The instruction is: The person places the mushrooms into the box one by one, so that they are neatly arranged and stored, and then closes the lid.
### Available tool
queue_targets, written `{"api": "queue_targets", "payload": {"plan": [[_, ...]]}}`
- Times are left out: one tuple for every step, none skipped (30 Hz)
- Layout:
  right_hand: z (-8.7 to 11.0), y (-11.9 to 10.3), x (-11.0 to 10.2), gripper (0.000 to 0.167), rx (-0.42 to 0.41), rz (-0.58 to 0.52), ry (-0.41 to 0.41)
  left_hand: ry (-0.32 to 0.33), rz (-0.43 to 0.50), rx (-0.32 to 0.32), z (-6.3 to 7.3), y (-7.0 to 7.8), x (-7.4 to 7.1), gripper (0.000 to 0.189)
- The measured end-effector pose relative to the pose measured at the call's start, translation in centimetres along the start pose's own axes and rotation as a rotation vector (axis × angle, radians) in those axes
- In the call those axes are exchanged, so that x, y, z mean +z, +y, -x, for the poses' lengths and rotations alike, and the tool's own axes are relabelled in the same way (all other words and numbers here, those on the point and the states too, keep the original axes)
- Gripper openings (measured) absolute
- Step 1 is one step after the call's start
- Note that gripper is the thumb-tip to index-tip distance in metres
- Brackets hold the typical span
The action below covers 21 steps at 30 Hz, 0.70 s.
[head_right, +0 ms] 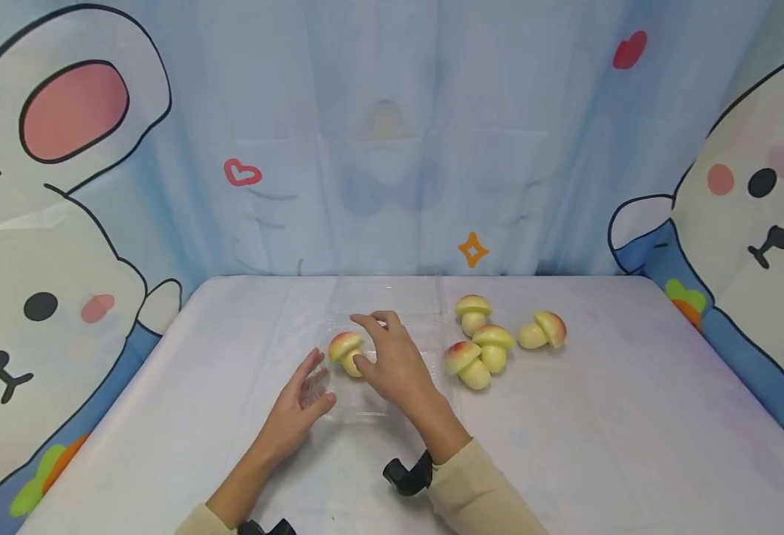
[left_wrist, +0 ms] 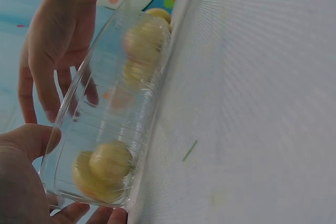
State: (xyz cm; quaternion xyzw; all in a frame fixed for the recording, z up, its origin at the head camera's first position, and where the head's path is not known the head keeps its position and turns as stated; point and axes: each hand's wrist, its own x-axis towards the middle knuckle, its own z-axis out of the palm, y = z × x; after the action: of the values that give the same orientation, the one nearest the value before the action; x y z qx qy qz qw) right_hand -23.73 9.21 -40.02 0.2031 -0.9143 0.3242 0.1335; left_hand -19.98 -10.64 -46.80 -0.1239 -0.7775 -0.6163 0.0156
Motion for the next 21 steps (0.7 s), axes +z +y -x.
{"api": "queue_targets", "payload": {"plan": [[0.1, 0.0, -0.2, 0.060, -0.001, 0.004, 0.009, 0.000, 0.002, -0.005, 0.0, 0.0, 0.0, 0.080], [0.3, 0.0, -0.4, 0.060, -0.004, 0.005, 0.019, 0.000, 0.006, -0.005, -0.1, 0.0, 0.0, 0.080], [0.4, 0.1, -0.6, 0.060, -0.008, 0.010, 0.029, 0.001, 0.004, -0.008, -0.1, -0.1, 0.0, 0.080], [0.5, 0.1, -0.8, 0.060, -0.011, 0.013, 0.038, 0.001, 0.000, -0.010, -0.1, -0.1, 0.0, 0.080], [0.7, 0.1, -1.0, 0.060, -0.012, 0.017, 0.044, 0.001, -0.001, -0.012, 0.0, -0.1, 0.0, 0.080], [0.8, 0.1, -1.3, 0.060, -0.012, 0.020, 0.048, 0.005, -0.004, -0.015, 0.0, -0.1, -0.1, 0.080], [1.0, 0.1, -1.5, 0.060, -0.009, 0.023, 0.052, 0.009, -0.009, -0.017, 0.0, -0.1, 0.0, 0.080], [1.1, 0.2, -1.7, 0.060, -0.006, 0.022, 0.053, 0.014, -0.016, -0.022, 0.1, -0.1, -0.1, 0.080], [1.2, 0.2, -1.9, 0.060, 0.001, 0.022, 0.052, 0.020, -0.024, -0.025, 0.1, -0.1, -0.1, 0.080], [1.3, 0.2, -2.2, 0.061, 0.010, 0.020, 0.050, 0.025, -0.025, -0.028, 0.2, -0.1, -0.1, 0.080], [1.3, 0.2, -2.4, 0.061, 0.020, 0.021, 0.048, 0.029, -0.028, -0.025, 0.2, -0.2, -0.1, 0.080], [1.4, 0.3, -2.7, 0.061, 0.031, 0.020, 0.048, 0.033, -0.030, -0.023, 0.2, -0.2, -0.1, 0.079], [1.4, 0.4, -2.9, 0.061, 0.044, 0.019, 0.048, 0.034, -0.029, -0.022, 0.2, -0.2, -0.1, 0.079], [1.5, 0.4, -3.2, 0.061, 0.058, 0.018, 0.046, 0.033, -0.028, -0.023, 0.2, -0.2, -0.1, 0.079], [1.6, 0.5, -3.4, 0.061, 0.075, 0.024, 0.044, 0.031, -0.025, -0.021, 0.2, -0.3, -0.1, 0.080], [1.6, 0.6, -3.7, 0.061, 0.090, 0.031, 0.042, 0.028, -0.021, -0.021, 0.2, -0.3, 0.0, 0.080], [1.7, 0.8, -4.0, 0.061, 0.106, 0.039, 0.039, 0.026, -0.020, -0.021, 0.2, -0.3, 0.0, 0.080], [1.8, 0.8, -4.2, 0.060, 0.119, 0.044, 0.034, 0.025, -0.018, -0.024, 0.1, -0.3, 0.0, 0.080], [1.9, 0.9, -4.5, 0.060, 0.131, 0.049, 0.029, 0.023, -0.017, -0.027, 0.1, -0.3, 0.1, 0.080], [2.0, 1.0, -4.7, 0.060, 0.140, 0.053, 0.026, 0.022, -0.019, -0.026, 0.1, -0.3, 0.1, 0.080], [2.1, 1.2, -4.9, 0.060, 0.146, 0.056, 0.027, 0.021, -0.017, -0.027, 0.1, -0.3, 0.1, 0.080]]}}
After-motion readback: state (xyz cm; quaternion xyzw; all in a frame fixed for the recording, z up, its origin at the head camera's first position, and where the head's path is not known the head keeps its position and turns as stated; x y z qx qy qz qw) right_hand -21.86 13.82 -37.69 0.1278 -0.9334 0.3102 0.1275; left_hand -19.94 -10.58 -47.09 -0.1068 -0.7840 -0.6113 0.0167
